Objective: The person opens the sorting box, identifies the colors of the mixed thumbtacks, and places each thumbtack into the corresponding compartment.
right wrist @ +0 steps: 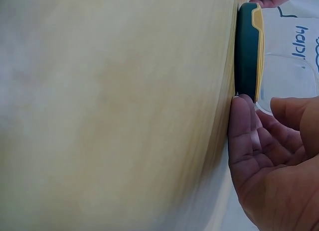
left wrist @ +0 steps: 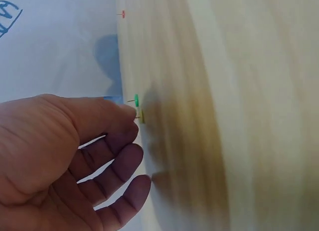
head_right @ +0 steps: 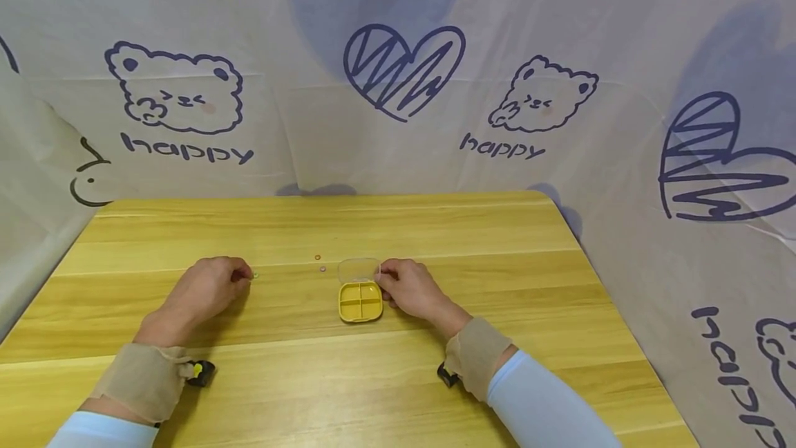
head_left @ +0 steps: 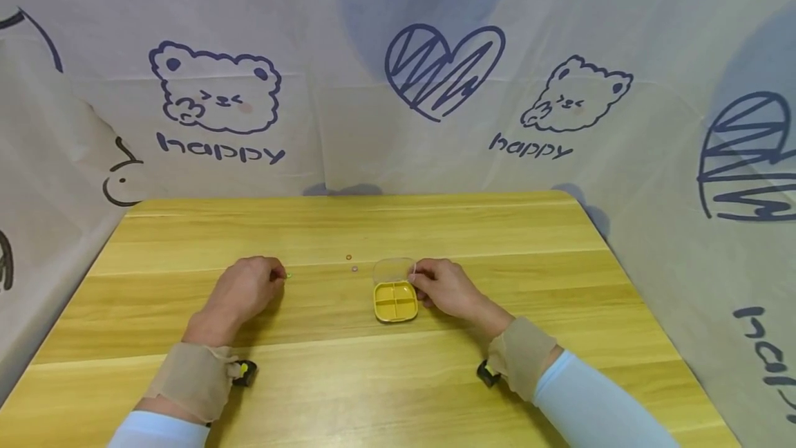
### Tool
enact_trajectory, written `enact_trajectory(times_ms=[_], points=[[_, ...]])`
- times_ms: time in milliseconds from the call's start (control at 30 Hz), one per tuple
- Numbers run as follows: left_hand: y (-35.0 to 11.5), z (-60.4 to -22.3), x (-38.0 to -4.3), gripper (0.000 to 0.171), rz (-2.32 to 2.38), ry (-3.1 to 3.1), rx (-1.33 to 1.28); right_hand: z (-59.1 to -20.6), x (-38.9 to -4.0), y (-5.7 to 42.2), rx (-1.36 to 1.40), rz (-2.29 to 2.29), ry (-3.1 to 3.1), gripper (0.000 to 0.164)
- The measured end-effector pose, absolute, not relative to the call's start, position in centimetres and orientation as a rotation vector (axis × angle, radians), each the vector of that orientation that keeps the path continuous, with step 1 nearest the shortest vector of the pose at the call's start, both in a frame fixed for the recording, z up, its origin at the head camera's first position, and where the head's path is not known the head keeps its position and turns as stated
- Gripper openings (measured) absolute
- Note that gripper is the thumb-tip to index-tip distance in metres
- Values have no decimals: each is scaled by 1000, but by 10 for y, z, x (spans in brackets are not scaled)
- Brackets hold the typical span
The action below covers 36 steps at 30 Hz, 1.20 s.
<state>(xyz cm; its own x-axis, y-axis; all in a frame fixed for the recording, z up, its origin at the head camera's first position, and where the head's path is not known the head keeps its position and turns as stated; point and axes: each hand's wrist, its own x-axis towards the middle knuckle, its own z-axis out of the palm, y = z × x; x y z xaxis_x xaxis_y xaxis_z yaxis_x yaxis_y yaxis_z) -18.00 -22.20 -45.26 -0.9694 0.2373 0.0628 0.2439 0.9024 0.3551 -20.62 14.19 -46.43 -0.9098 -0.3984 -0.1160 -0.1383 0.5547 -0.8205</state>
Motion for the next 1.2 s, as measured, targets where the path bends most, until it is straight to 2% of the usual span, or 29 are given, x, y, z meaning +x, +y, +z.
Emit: enact_trajectory(times_ms=[100, 300, 633, 1200], points=[[-223, -450, -180, 16, -609, -3045, -378, -463, -206, 142, -458, -1284, 2517, 15], [-225, -446, -178, 15, -619, -3045, -383, -461, -206, 143, -479, -1241, 2562, 31], [-225, -451, -181, 9, -567, -3033, -400, -465, -205, 143, -478, -1289, 2540, 19], [-226, -445, -178, 10, -562, -3142, -300, -465, -206, 144, -474, -1403, 2552, 22]])
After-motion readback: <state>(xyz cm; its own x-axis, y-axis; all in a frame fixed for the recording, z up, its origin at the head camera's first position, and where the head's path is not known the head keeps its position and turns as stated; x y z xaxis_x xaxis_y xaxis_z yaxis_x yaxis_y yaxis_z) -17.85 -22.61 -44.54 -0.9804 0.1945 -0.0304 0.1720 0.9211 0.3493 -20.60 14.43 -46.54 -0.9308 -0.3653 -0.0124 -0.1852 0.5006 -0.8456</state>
